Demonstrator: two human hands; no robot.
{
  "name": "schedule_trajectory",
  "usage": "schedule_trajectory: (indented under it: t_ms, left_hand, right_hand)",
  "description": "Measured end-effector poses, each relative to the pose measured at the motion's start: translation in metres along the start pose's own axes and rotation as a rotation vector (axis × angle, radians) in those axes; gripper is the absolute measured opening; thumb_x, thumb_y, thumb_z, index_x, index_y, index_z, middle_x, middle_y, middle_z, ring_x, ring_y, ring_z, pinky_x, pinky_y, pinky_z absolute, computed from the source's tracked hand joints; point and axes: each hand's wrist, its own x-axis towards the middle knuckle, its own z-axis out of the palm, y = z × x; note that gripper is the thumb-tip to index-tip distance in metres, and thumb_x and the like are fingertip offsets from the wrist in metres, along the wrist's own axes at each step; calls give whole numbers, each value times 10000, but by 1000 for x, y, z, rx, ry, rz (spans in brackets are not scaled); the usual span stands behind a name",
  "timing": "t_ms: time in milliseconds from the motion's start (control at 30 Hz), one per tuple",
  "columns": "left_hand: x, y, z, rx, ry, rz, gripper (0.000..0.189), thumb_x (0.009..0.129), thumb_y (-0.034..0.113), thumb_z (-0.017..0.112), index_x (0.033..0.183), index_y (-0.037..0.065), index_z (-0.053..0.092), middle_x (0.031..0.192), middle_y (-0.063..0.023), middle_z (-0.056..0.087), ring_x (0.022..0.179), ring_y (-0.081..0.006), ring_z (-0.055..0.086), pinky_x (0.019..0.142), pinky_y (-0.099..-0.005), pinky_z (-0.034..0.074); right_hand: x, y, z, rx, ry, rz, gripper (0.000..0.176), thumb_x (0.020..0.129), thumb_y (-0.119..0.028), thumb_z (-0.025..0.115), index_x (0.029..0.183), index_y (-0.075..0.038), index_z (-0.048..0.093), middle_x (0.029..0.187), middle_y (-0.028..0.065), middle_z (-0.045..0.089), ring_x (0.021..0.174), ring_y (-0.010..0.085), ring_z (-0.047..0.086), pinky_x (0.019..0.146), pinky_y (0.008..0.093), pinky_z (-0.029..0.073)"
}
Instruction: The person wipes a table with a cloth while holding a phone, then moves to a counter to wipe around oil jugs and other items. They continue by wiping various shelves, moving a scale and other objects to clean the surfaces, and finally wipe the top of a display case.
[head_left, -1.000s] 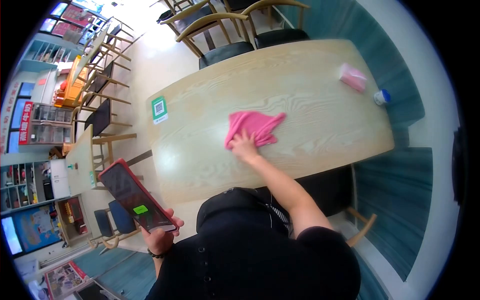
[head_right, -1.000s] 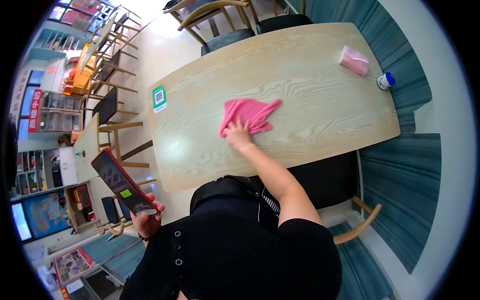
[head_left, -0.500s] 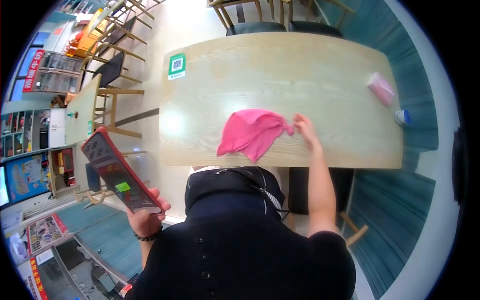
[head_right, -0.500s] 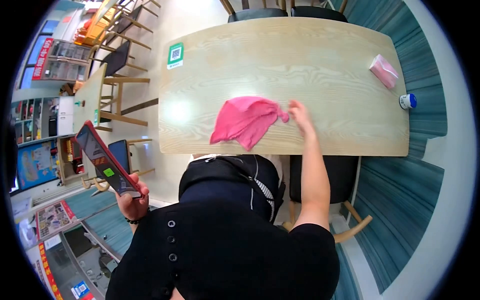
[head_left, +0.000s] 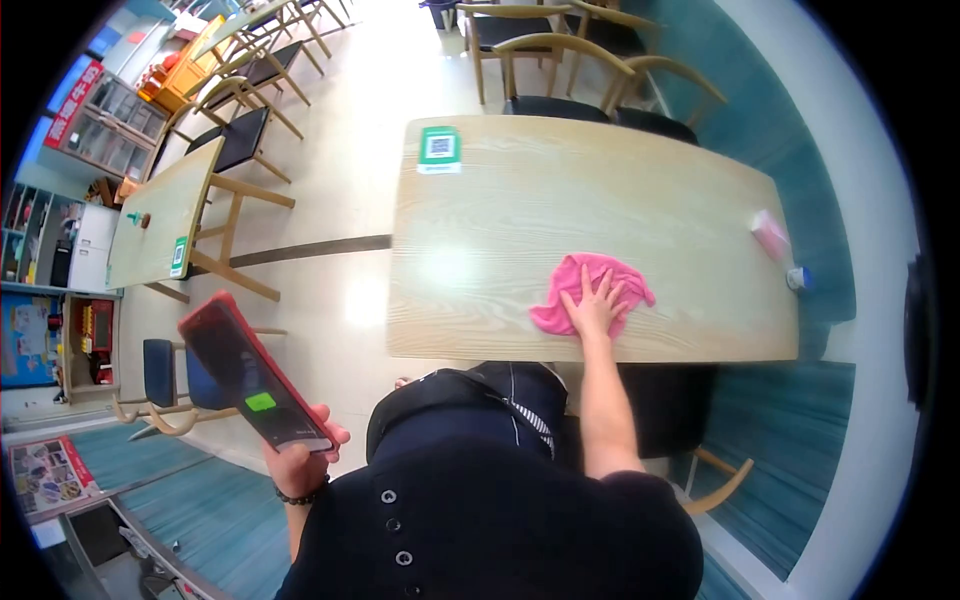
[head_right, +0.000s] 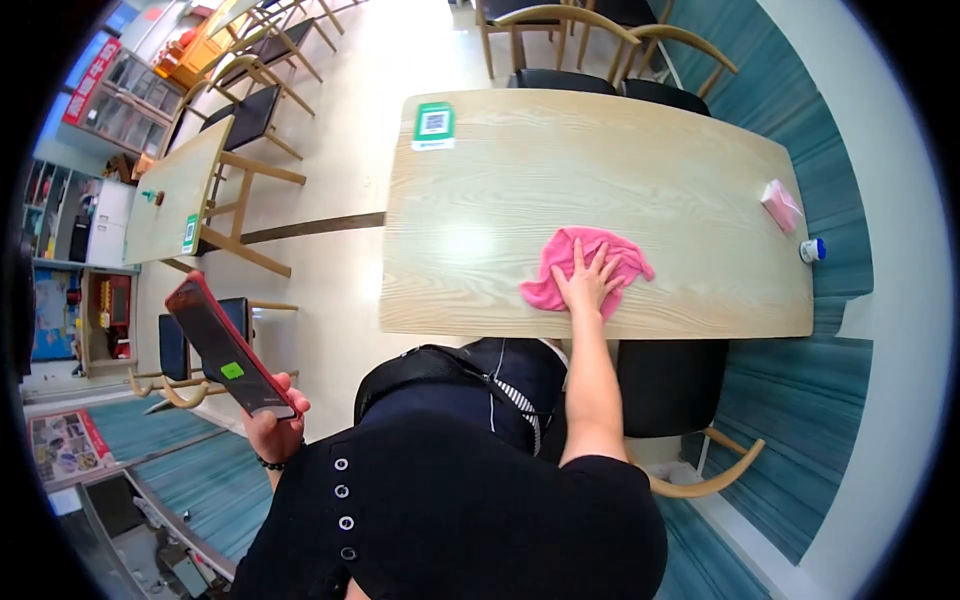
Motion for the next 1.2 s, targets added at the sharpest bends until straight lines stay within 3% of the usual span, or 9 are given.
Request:
schedule_trajectory:
  t_ms: [67,267,433,500,633,700,933,1100,1200]
  left_hand:
    - [-14,23,-39,27,71,39,472,676,154,685,1024,-105,500,925,-200,599,686,-318,621,445,-278,493]
    - [-48,85,-143,183,228,137,486,673,165,709,1040,-76,499,942,-186,597,690,-301,615,436,-273,475]
    - [-47,95,-179,158,296,185,506,661,163,721,1050,-75,502,929,-186,600,658,-279,614,423,-237,458]
    - [-39,99,-189,198,290,196,512,663,178,718,1049,-77,500,918,-177,603,635,-269,614,406,-225,447]
    - [-18,115,-209,226,291,194,487,664,181,704,1028,-75,508,906,-171,603,625,-258,614,392,-224,448]
    - [0,122,-217,248,357,224,470,664,173,687,1021,-76,508,900,-173,601,631,-254,615,389,-230,457]
    - [96,127,-219,198,267,177,497,657,160,712,1048,-51,490,930,-157,596,646,-272,610,391,-228,468]
    - [211,141,-225,215,132,92,503,659,166,715,1060,-37,488,967,-163,587,672,-280,607,400,-233,474]
    - [295,146,-204,250,120,106,537,664,199,723,1080,-38,481,1005,-163,574,683,-269,605,401,-234,474]
  right_hand:
    - [3,-52,31,84,-20,155,692,717,-554,537,1322,-354,264,1431,123,40,1270,457,-36,937,668,39]
    - [-35,-185,45,52,-101,-193,695,712,-539,547,1320,-351,267,1426,127,76,1270,458,7,944,661,72]
    - [-74,-208,56,30,-144,-368,691,712,-523,556,1318,-348,275,1425,129,70,1267,463,23,946,660,71]
    - [-75,-192,61,-28,-249,-359,697,746,-579,472,1343,-341,202,1438,77,25,1293,402,-9,955,653,35]
    - [-28,-178,43,-116,-199,2,761,750,-673,360,1359,-353,34,1440,43,-35,1300,373,-30,940,673,17]
    - [6,-181,35,-68,-229,191,795,726,-707,349,1358,-353,25,1439,41,-45,1298,381,-30,928,686,12]
    - [118,-177,44,-63,-127,386,802,710,-731,334,1359,-357,47,1439,71,-15,1288,416,-24,920,688,-1]
    - [194,-202,51,-119,26,297,834,699,-732,356,1367,-289,127,1422,160,61,1277,445,18,995,589,19]
    - [235,-232,53,-102,190,-19,855,692,-717,387,1369,-256,141,1419,161,74,1277,435,61,1010,567,42]
